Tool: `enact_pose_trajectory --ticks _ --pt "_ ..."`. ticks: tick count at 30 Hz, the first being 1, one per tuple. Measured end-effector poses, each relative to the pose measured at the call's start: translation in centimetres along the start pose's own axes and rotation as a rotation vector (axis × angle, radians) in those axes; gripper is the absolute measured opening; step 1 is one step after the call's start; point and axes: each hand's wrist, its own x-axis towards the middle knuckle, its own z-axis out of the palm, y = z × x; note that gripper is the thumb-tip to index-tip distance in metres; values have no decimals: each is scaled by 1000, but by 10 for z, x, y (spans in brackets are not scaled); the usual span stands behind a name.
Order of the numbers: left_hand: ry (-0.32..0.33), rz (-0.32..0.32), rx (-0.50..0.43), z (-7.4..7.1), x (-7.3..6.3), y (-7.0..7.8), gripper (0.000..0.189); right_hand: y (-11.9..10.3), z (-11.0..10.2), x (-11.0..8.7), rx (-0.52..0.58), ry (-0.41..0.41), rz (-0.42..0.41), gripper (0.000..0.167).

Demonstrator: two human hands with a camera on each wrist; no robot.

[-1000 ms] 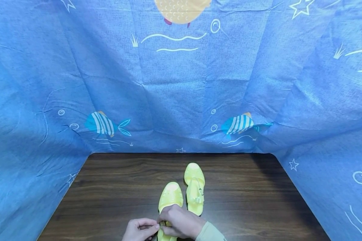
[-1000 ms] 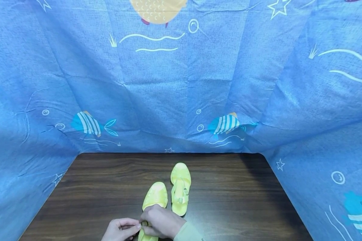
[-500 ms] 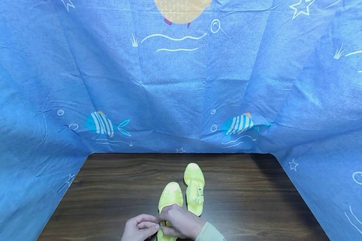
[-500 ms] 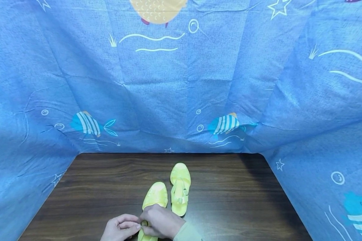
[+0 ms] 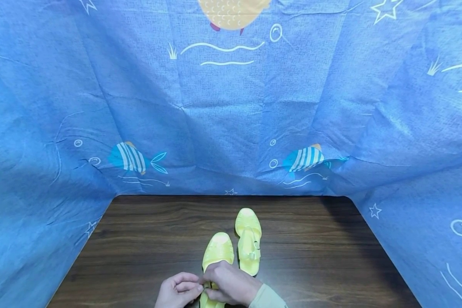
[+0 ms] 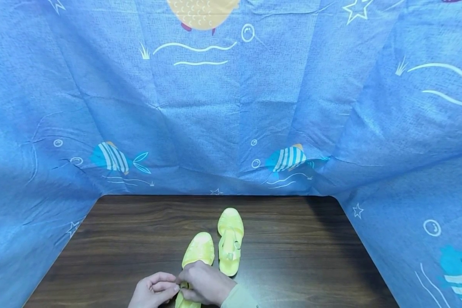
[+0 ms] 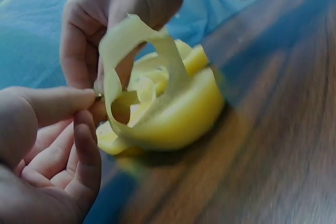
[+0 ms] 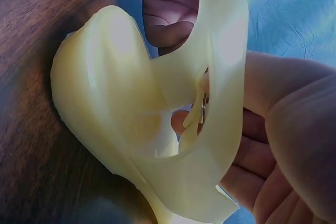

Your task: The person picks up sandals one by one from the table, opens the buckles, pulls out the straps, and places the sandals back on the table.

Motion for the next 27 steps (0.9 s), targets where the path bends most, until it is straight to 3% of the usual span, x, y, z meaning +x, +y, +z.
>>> enact_pose_trajectory --ticks 5,9,18,22,27 --pt "52 170 91 7 1 -4 19 0 2 0 51 9 33 17" --pt "78 292 183 11 -1 -9 11 2 4 -1 117 28 50 30" --pt "28 693 358 2 10 -16 19 3 6 -3 116 59 30 36" --pt "10 802 452 0 13 -18 24 2 6 -3 104 67 22 34" --pt "39 842 508 4 13 -20 26 2 5 -2 81 77 28 32"
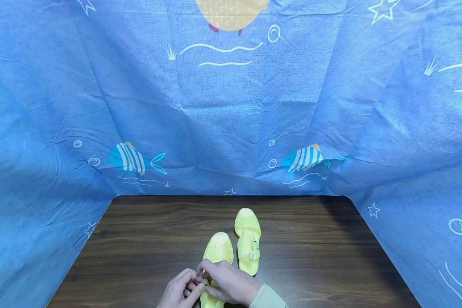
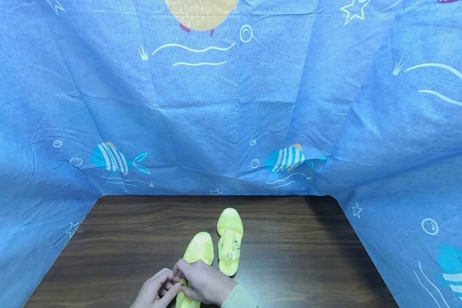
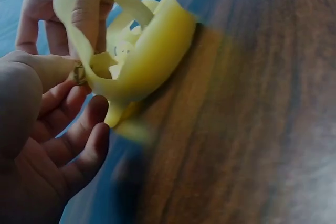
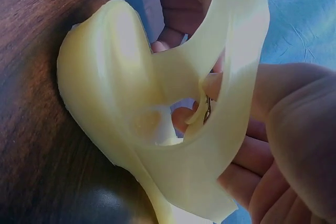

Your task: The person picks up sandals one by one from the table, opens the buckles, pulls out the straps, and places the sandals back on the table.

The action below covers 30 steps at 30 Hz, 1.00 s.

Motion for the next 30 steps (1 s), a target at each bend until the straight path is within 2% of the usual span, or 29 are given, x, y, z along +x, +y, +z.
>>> enact_pose_trajectory --ticks 4,7,12,17,20,23,25,27,30 --pt "46 -66 9 5 -1 5 26 -1 0 0 -12 -4 20 30" --pt "68 -92 -1 7 0 8 26 -1 -1 0 -27 -8 30 31" --pt "70 -57 -6 5 5 9 26 0 -1 -1 -35 -34 47 33" --pt "42 -145 -105 0 3 9 22 0 0 0 -9 -37 60 21" --pt "19 -182 -166 -1 2 8 18 0 0 0 -38 -11 41 18" --pt "-10 -227 -195 -3 3 10 15 0 0 -1 -135 26 14 20" --pt "-31 -252 -199 -5 4 11 14 -1 -1 -2 -249 58 5 22" --pt "-54 -260 -188 -7 6 12 15 -1 -3 -2 -361 87 8 22" --pt "-71 -252 -154 -8 8 13 15 -2 -6 -2 -440 95 30 19"
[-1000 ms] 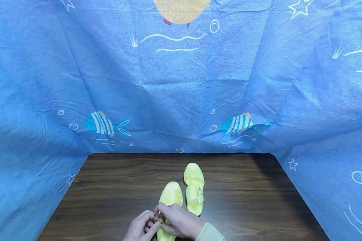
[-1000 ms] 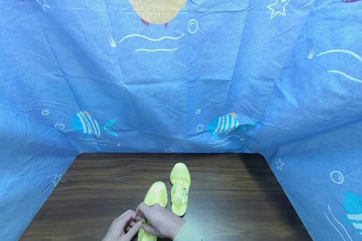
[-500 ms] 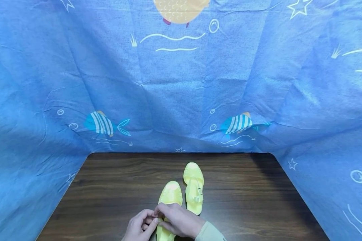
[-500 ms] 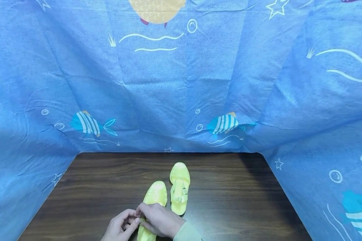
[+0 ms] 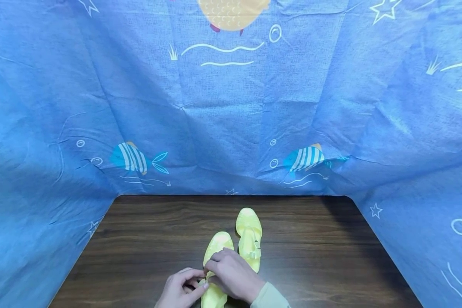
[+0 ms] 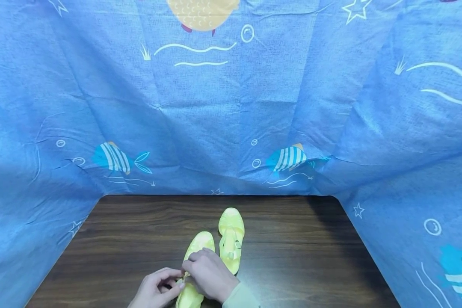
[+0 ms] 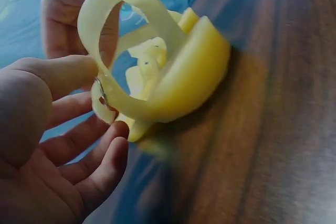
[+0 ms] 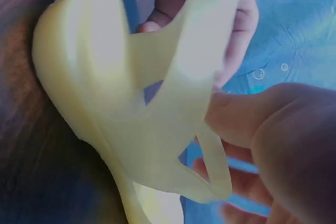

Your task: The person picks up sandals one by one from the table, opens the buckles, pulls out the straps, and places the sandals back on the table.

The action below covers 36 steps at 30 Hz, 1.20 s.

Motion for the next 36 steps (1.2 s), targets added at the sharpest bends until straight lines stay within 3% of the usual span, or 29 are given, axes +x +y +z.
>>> enact_pose_trajectory --ticks 6,13,20,23,29,31,36 --pt "-2 30 8 0 3 -1 14 1 -3 -1 78 -32 27 8" --pt "-3 -136 -128 -1 1 5 15 3 1 -3 224 -18 27 7" --pt "0 -298 -189 -4 1 9 18 3 4 -1 316 -18 31 9" --pt "3 -276 -193 -5 1 7 17 3 4 0 331 -33 48 10" --pt "0 -80 -165 -3 2 0 16 3 4 -1 327 -50 66 12" --pt "0 -45 -155 -3 2 -1 16 3 4 -2 332 -50 68 12" --pt "2 -94 -148 -2 2 2 13 4 4 -2 359 -57 71 12"
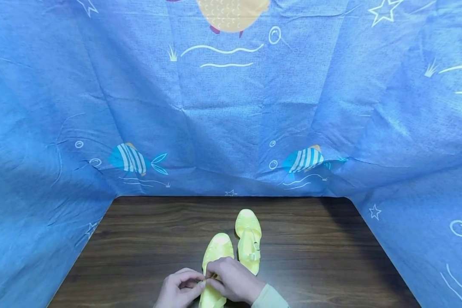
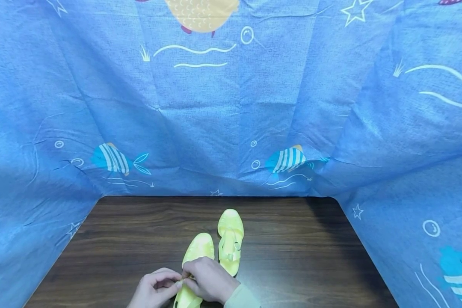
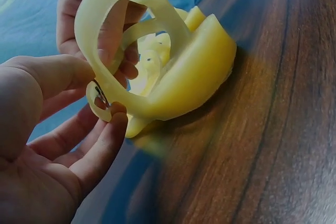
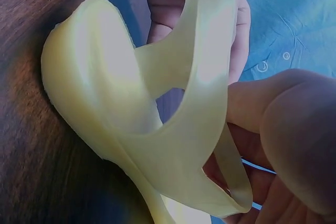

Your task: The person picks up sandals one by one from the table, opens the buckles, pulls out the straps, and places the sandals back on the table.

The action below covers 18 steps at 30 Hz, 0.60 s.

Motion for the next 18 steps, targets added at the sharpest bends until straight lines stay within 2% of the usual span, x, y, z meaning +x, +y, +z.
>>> enact_pose_trajectory --ticks 6,14,18 --pt "7 -70 -7 -1 -1 4 13 0 2 1 -5 16 -4 12" --pt "27 -74 -51 -1 -2 1 14 -1 4 2 17 30 -1 8" --pt "60 -47 -91 1 -3 -5 13 -1 5 2 13 44 -4 8"
